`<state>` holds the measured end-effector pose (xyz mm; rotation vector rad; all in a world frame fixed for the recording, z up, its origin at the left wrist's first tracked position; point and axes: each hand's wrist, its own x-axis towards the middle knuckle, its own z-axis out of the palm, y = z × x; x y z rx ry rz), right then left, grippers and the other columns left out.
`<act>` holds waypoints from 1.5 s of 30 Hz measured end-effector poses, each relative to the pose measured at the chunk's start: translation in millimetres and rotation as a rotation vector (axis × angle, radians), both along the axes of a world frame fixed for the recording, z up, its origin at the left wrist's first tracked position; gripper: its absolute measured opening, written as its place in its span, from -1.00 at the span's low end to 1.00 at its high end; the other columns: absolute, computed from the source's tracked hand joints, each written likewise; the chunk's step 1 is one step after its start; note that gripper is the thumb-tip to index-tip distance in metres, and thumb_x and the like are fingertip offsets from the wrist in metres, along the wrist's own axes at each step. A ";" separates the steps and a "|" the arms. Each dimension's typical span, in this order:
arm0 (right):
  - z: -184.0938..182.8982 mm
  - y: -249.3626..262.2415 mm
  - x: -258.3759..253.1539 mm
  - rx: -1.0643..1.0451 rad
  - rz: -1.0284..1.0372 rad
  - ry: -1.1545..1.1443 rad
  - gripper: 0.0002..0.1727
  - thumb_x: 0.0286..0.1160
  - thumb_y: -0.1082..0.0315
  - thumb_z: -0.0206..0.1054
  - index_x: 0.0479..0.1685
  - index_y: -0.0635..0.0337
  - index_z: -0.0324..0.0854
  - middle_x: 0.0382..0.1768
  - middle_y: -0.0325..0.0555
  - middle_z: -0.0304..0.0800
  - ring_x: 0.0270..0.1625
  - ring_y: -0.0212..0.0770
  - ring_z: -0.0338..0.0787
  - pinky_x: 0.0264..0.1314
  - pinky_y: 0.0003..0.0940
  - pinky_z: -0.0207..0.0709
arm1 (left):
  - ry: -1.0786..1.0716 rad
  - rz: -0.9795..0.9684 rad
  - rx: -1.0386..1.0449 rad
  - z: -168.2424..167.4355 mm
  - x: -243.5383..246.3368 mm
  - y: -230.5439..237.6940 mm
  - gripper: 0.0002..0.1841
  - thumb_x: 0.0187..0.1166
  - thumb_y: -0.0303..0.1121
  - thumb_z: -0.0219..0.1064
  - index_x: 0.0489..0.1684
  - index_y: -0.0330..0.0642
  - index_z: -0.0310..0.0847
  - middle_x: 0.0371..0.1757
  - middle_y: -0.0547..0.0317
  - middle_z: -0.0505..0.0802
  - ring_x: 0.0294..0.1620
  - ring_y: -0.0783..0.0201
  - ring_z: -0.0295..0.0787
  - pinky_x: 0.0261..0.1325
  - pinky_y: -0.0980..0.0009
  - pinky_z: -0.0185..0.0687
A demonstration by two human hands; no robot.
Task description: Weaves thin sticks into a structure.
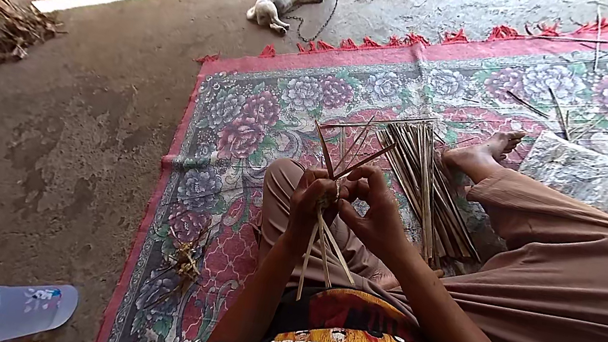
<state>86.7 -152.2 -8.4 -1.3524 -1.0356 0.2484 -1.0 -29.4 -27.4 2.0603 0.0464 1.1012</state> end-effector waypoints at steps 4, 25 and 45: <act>-1.5 -0.3 3.7 0.011 -0.023 -0.038 -0.49 0.21 0.58 0.38 0.22 0.26 0.38 -0.33 -0.24 0.71 -0.27 -0.46 0.73 -0.11 -0.53 0.65 | -0.004 -0.009 0.008 -4.1 0.2 -1.8 -0.88 0.33 -0.55 0.44 -0.31 -0.24 0.60 -0.04 0.07 0.64 0.04 0.43 0.61 0.09 0.67 0.54; 5.1 -9.9 13.6 -0.169 0.277 0.537 -0.57 0.31 0.63 0.27 0.13 0.13 0.27 -0.51 -0.33 0.66 -0.46 -0.48 0.65 -0.28 -0.53 0.56 | 0.008 -0.096 0.063 -13.8 -4.4 2.4 -0.93 0.40 -0.56 0.47 -0.35 -0.27 0.68 0.04 -0.01 0.64 0.04 0.39 0.64 0.14 0.58 0.61; 1.8 -3.1 11.9 -0.302 0.283 0.680 -0.60 0.30 0.65 0.32 0.06 0.15 0.32 -0.43 -0.22 0.67 -0.42 -0.40 0.68 -0.25 -0.46 0.61 | 0.184 -0.251 0.322 -6.6 -12.1 28.7 -0.95 0.49 -0.55 0.40 -0.32 -0.27 0.79 0.11 -0.12 0.75 0.15 0.15 0.73 0.24 0.30 0.70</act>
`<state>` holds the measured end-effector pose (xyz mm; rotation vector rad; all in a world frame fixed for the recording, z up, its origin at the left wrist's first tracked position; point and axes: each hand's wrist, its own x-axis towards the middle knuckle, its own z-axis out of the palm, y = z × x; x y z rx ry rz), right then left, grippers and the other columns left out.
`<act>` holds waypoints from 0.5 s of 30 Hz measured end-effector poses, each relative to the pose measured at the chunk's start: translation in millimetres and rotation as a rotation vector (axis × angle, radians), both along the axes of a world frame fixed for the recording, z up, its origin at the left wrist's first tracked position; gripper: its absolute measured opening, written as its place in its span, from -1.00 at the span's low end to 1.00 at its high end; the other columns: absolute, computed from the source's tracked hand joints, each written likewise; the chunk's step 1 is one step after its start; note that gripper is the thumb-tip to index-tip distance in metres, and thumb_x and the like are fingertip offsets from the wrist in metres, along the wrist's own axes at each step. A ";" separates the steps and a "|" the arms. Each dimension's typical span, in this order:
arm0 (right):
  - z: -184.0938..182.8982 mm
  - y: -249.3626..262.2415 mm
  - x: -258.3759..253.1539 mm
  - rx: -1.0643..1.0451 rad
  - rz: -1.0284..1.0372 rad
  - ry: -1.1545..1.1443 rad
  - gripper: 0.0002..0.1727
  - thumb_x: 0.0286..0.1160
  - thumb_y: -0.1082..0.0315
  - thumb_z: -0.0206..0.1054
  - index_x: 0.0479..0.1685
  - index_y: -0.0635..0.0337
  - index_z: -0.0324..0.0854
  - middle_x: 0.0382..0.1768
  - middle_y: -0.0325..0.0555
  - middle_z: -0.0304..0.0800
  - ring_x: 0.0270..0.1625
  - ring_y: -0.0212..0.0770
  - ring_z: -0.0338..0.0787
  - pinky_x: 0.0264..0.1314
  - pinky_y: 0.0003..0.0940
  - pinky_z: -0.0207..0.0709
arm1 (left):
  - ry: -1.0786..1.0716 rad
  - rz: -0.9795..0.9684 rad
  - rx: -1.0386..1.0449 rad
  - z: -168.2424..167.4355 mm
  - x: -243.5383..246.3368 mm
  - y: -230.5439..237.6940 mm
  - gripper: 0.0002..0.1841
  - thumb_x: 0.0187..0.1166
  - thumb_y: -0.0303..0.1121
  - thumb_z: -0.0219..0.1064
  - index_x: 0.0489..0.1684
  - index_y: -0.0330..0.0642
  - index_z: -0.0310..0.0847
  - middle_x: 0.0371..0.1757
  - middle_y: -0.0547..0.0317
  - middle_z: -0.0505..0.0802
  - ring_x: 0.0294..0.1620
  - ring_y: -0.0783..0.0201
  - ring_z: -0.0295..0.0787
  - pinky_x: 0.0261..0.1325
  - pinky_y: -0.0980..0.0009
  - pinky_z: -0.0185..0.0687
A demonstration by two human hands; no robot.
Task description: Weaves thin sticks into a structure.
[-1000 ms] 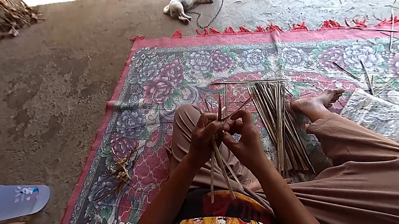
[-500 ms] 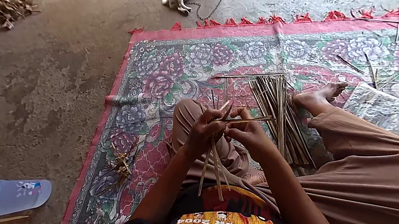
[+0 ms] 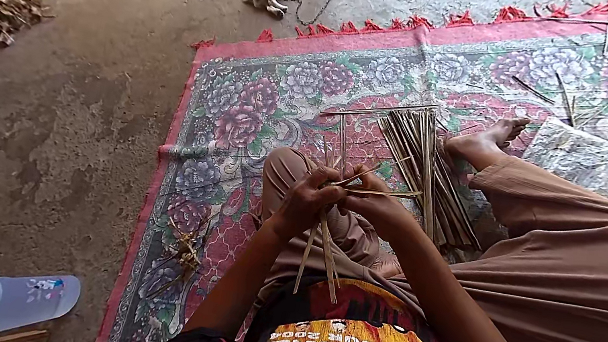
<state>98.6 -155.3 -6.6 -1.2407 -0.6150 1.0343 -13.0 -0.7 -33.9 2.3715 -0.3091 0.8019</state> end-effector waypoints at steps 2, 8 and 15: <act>-2.4 1.0 0.1 -0.022 -0.006 -0.028 -0.60 0.27 0.66 0.32 0.05 0.18 0.33 -0.44 -0.20 0.69 -0.43 -0.39 0.68 -0.28 -0.47 0.60 | 0.002 -0.005 0.025 0.4 -0.1 -0.1 -0.94 0.48 -0.55 0.39 -0.34 -0.26 0.80 0.08 -0.12 0.77 0.14 0.12 0.75 0.23 0.26 0.70; -3.6 -0.1 2.0 -0.029 0.018 -0.035 -0.57 0.22 0.61 0.36 0.09 0.19 0.35 -0.44 -0.18 0.72 -0.43 -0.38 0.71 -0.25 -0.45 0.63 | 0.003 -0.025 0.057 0.8 0.0 2.2 -0.95 0.45 -0.57 0.41 -0.33 -0.26 0.79 0.11 -0.12 0.78 0.18 0.12 0.75 0.24 0.26 0.71; -8.7 9.7 -7.5 -0.308 -0.079 -0.734 -0.57 0.32 0.34 0.53 0.12 0.31 0.52 -0.30 0.05 0.75 -0.15 0.01 0.79 -0.02 0.11 0.62 | 0.062 0.187 0.238 -5.9 0.8 -9.0 -0.81 0.27 -0.61 0.39 -0.33 -0.13 0.89 -0.02 -0.13 0.88 -0.05 -0.02 0.87 -0.14 0.13 0.78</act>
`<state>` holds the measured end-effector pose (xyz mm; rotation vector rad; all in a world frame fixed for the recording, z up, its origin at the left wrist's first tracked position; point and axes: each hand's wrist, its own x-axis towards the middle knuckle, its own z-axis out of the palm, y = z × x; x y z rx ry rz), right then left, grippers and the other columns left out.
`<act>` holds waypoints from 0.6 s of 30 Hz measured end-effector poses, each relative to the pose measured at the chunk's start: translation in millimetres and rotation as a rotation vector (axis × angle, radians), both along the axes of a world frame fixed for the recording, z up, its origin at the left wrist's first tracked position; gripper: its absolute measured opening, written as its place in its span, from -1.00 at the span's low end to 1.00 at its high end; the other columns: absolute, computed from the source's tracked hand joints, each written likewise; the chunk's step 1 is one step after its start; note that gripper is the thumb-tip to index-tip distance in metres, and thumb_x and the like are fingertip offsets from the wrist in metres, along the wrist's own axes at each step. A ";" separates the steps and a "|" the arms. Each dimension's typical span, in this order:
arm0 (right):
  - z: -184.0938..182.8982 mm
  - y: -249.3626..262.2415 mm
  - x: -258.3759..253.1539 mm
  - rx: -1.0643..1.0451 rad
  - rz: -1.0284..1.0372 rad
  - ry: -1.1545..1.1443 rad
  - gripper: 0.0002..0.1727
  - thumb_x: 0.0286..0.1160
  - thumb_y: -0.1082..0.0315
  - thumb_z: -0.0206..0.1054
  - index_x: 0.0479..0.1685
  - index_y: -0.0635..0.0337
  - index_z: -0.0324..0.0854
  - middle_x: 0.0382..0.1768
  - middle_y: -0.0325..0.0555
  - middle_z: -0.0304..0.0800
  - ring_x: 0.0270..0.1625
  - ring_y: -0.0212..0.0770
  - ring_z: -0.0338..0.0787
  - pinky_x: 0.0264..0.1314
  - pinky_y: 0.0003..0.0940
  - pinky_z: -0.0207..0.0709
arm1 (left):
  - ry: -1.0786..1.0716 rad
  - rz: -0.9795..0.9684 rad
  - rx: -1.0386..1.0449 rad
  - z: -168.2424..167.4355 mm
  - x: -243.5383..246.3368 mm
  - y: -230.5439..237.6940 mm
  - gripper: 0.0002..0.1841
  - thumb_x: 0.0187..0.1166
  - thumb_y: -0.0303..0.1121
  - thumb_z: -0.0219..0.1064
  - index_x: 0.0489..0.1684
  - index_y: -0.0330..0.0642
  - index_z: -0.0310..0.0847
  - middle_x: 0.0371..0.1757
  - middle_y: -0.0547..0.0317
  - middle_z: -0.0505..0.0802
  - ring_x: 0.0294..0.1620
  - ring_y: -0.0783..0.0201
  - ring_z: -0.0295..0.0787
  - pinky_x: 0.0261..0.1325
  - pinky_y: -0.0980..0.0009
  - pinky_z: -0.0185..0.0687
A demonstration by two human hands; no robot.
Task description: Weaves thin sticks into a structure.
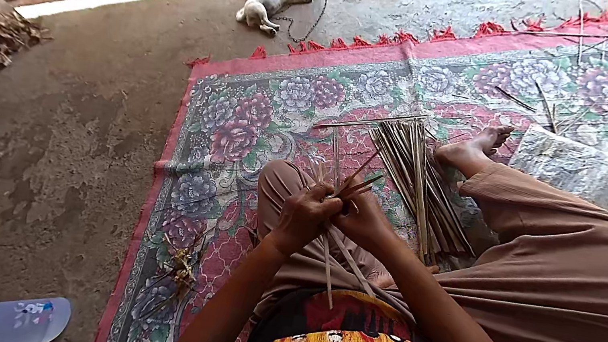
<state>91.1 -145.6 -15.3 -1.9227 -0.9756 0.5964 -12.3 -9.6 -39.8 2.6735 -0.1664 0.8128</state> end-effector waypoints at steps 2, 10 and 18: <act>-3.2 3.6 3.2 -0.056 -0.008 -0.080 -0.62 0.39 0.34 0.47 0.09 0.30 0.48 -0.36 0.04 0.72 -0.19 0.05 0.77 -0.02 0.15 0.57 | 0.030 0.051 0.026 -4.0 1.6 3.0 -0.77 0.26 -0.61 0.42 -0.27 -0.09 0.90 -0.03 -0.11 0.88 -0.10 -0.04 0.88 -0.20 0.10 0.78; 26.3 -27.8 40.5 0.438 -0.007 0.234 -0.74 0.57 0.43 0.32 0.12 0.20 0.40 -0.28 -0.19 0.76 -0.35 -0.37 0.75 -0.20 -0.41 0.70 | -0.045 -0.107 -1.367 11.1 -3.2 10.1 -0.69 0.80 0.00 0.12 0.27 0.12 0.59 0.20 0.24 0.81 -0.17 0.43 0.79 -0.09 0.50 0.76; 4.6 -7.1 0.3 0.475 0.147 0.305 -0.76 0.66 0.48 0.18 0.08 0.29 0.76 -0.09 -0.21 0.82 -0.23 -0.51 0.70 -0.10 -0.55 0.62 | -0.199 -0.221 -1.903 19.6 17.6 -21.1 -0.56 0.89 0.02 -0.19 0.26 0.09 0.60 0.23 0.17 0.84 0.07 0.29 0.87 0.12 0.39 0.80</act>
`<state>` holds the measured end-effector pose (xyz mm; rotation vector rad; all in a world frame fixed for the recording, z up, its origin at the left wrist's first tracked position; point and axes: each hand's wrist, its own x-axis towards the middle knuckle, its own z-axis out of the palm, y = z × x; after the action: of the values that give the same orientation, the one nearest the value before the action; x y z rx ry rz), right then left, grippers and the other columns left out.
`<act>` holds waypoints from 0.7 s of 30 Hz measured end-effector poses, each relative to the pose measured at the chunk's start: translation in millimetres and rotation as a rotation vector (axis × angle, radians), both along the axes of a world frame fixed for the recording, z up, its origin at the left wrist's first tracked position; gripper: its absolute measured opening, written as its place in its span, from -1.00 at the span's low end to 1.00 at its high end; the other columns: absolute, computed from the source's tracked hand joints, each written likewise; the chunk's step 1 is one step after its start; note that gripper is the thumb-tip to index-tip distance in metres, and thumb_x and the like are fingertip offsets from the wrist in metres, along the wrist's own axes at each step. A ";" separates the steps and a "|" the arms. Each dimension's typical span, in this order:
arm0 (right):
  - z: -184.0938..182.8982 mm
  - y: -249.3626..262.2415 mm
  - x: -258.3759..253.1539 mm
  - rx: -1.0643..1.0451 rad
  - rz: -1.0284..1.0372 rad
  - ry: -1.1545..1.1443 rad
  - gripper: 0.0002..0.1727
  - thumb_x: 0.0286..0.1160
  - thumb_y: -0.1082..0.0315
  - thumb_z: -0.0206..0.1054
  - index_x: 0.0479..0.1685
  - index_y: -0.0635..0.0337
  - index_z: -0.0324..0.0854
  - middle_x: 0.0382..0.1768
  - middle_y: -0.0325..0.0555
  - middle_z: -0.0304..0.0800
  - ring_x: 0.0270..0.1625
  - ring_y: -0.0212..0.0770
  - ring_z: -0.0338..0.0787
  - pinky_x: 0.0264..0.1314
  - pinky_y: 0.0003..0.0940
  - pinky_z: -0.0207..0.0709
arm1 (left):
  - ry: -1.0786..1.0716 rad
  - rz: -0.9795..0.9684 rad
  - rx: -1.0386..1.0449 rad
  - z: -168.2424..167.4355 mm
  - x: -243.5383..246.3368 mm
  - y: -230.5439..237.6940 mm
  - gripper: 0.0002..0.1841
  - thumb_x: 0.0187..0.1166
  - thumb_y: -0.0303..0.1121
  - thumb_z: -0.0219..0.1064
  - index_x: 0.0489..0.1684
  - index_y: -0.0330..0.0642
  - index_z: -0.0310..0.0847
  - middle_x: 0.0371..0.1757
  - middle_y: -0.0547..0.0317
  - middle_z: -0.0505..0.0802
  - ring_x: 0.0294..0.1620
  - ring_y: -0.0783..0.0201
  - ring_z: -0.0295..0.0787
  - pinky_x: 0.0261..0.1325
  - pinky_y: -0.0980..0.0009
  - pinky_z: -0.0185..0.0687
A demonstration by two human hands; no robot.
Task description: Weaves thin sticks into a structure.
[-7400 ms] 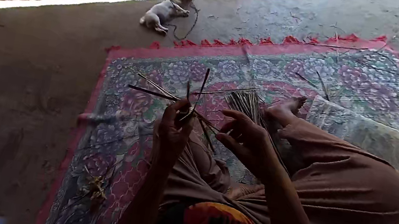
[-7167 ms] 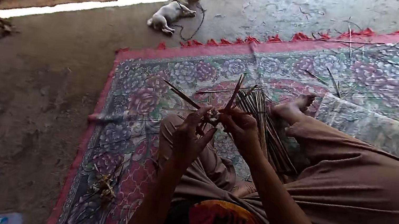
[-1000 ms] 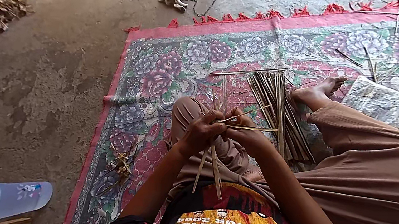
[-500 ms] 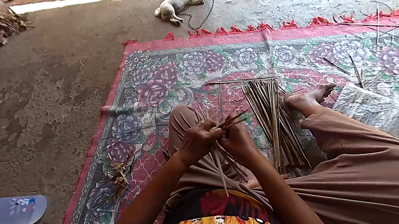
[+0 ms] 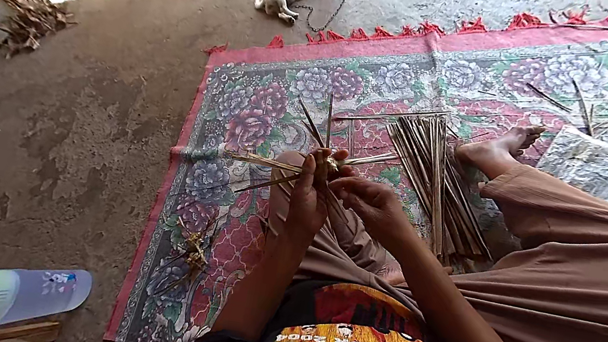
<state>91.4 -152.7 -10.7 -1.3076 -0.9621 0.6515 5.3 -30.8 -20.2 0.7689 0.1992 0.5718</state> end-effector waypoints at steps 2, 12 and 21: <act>-8.4 2.9 0.9 -0.031 -0.035 -0.009 -0.77 0.67 0.48 0.18 0.04 0.32 0.76 -0.07 -0.15 0.83 -0.15 -0.47 0.74 -0.03 -0.48 0.65 | 0.026 0.018 0.016 -1.7 0.7 -3.5 -0.57 0.89 0.02 -0.18 0.31 0.11 0.57 0.27 0.18 0.83 0.12 0.29 0.86 0.15 0.38 0.79; -27.5 10.4 1.7 -0.045 0.161 0.305 -0.94 0.40 0.40 0.51 -0.30 0.21 0.80 -0.44 -0.31 0.79 -0.36 -0.50 0.68 -0.18 -0.52 0.61 | 0.061 0.141 0.196 -14.9 1.5 -6.0 -0.70 0.86 -0.12 0.05 0.33 0.07 0.58 0.23 0.17 0.81 0.04 0.31 0.84 0.16 0.40 0.77; -26.7 16.8 -9.8 -0.014 0.037 0.378 -0.75 0.42 0.46 0.41 0.06 0.20 0.71 -0.11 -0.22 0.81 -0.08 -0.41 0.76 0.06 -0.41 0.69 | 0.066 0.279 0.336 -23.8 5.6 -8.8 -0.69 0.85 -0.07 0.04 0.28 0.10 0.60 0.21 0.30 0.79 0.01 0.46 0.77 0.09 0.55 0.70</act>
<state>81.6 -135.9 -37.4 -1.1274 -0.6739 0.8985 10.9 -39.5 -44.0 1.0965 0.2780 0.8584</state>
